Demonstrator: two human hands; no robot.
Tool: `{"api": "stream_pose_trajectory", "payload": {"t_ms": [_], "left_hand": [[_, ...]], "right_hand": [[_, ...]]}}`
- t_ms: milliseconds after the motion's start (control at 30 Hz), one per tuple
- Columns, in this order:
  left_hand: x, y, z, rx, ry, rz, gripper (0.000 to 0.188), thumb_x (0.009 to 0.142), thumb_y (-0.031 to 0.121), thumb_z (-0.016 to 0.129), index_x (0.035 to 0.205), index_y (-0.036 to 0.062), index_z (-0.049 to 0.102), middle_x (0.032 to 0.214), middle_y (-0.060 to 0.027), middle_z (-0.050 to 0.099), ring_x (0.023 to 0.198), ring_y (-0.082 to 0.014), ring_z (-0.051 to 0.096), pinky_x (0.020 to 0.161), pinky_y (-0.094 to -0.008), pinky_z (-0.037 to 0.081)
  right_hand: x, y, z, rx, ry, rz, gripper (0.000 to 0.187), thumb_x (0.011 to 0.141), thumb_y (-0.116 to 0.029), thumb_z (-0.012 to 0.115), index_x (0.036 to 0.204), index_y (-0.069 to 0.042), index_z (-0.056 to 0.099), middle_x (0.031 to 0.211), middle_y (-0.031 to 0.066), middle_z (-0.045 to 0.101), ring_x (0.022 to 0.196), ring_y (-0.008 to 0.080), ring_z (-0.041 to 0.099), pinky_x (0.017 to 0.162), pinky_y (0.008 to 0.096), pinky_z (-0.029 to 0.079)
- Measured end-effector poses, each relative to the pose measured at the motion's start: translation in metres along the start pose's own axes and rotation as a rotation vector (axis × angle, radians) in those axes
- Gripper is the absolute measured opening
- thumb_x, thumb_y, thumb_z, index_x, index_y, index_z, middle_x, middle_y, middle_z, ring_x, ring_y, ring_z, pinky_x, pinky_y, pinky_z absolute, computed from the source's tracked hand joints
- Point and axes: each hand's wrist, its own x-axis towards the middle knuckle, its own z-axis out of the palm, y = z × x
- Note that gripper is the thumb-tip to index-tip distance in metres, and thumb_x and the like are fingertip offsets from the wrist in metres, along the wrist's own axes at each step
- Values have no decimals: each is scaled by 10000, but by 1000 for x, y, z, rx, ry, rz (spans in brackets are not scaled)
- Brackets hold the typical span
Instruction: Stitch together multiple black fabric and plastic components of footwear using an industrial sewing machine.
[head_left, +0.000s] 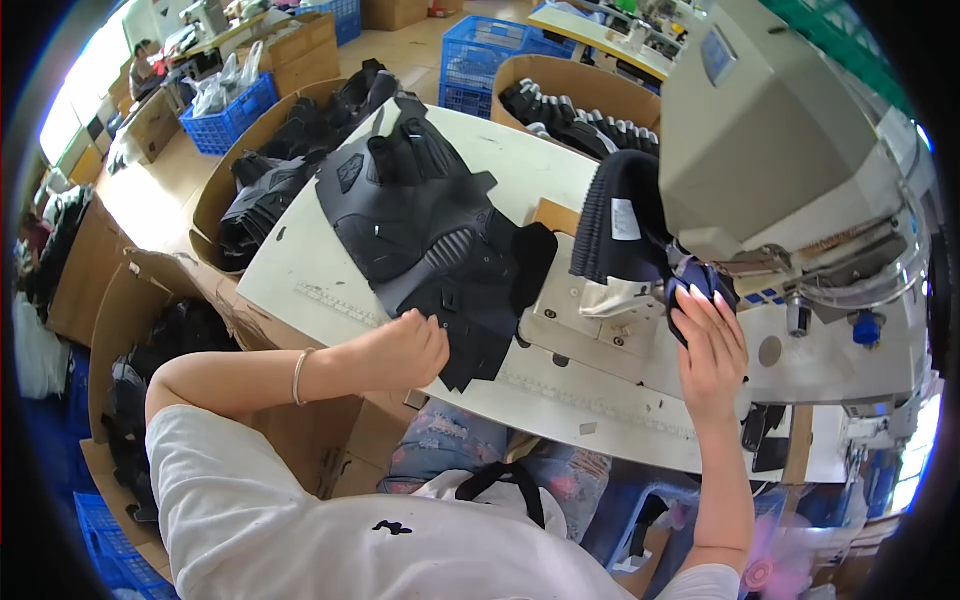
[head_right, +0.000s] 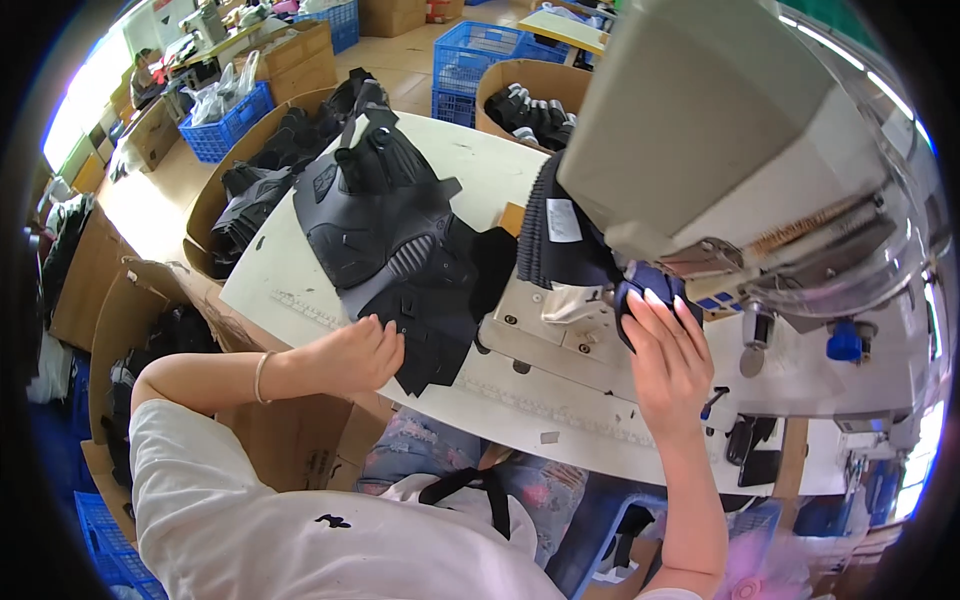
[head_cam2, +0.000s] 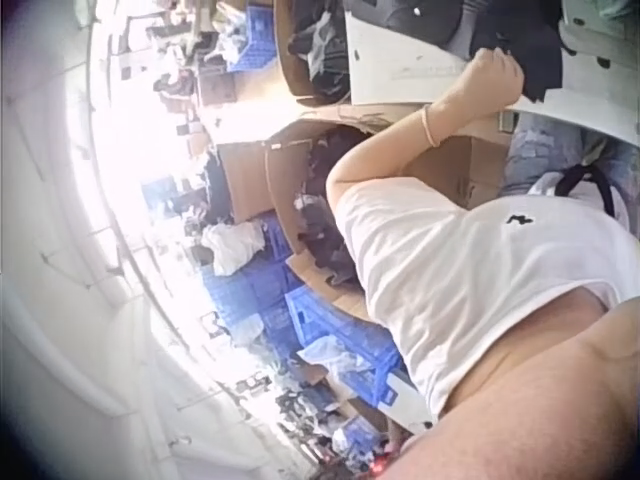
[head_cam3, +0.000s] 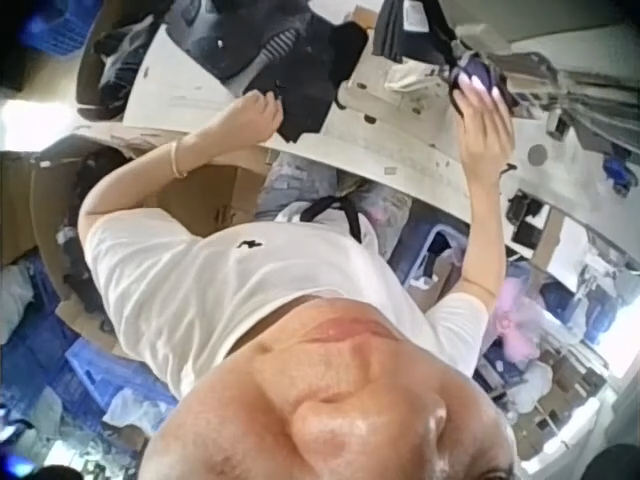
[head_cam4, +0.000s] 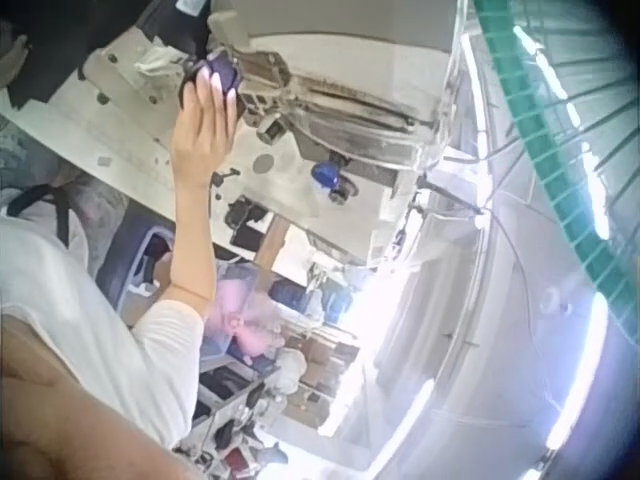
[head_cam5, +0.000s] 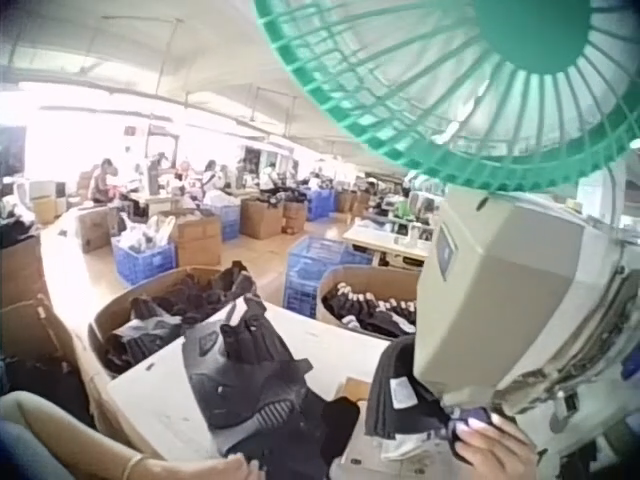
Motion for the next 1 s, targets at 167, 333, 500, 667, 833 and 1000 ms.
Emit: {"api": "stream_pose_trajectory", "payload": {"t_ms": [167,333,500,667,833,1000], "left_hand": [[78,-65,5,-500,241,-28,492,878,356,725,1220,10,652,1083,-131,663,1120,-335,623,1021,-450,466],[142,-95,33,-561,247,-187,717,804,484,808,1277,-19,614,1141,-214,667,1182,-375,584,1112,-447,391],[123,-65,-27,-663,-173,-66,607,749,494,838,1077,7,686,995,-198,714,1008,-368,669,959,-445,460],[108,-39,-106,-804,456,-62,460,777,322,863,932,-10,585,828,-171,602,848,-383,590,888,-418,454],[154,-58,-112,-1062,478,-508,507,867,311,816,1170,-74,686,1011,-206,743,946,-263,697,921,-377,520],[172,-73,-100,-1492,552,-549,409,914,248,763,1176,-59,695,1122,-98,725,1001,-184,651,909,-332,515]], "right_hand": [[-7,0,2,-23,50,22,135,864,-75,684,989,-40,718,1159,93,758,1114,273,711,1051,466,509],[-7,-4,5,15,141,22,200,866,-112,667,1035,-78,768,1118,52,770,1091,226,718,1052,438,512],[-12,-4,11,-7,140,28,234,846,-109,667,1051,-92,777,1140,42,766,1126,202,701,1078,418,491],[-15,0,19,-10,167,12,216,836,-104,671,1031,-91,764,1162,38,754,1130,204,694,1091,427,478],[-17,3,23,-28,217,-8,223,815,-116,688,1025,-94,762,1189,41,744,1140,199,685,1098,431,474],[-17,1,23,-23,203,-14,208,811,-121,715,1010,-91,768,1180,41,747,1136,191,685,1095,431,475]]}}
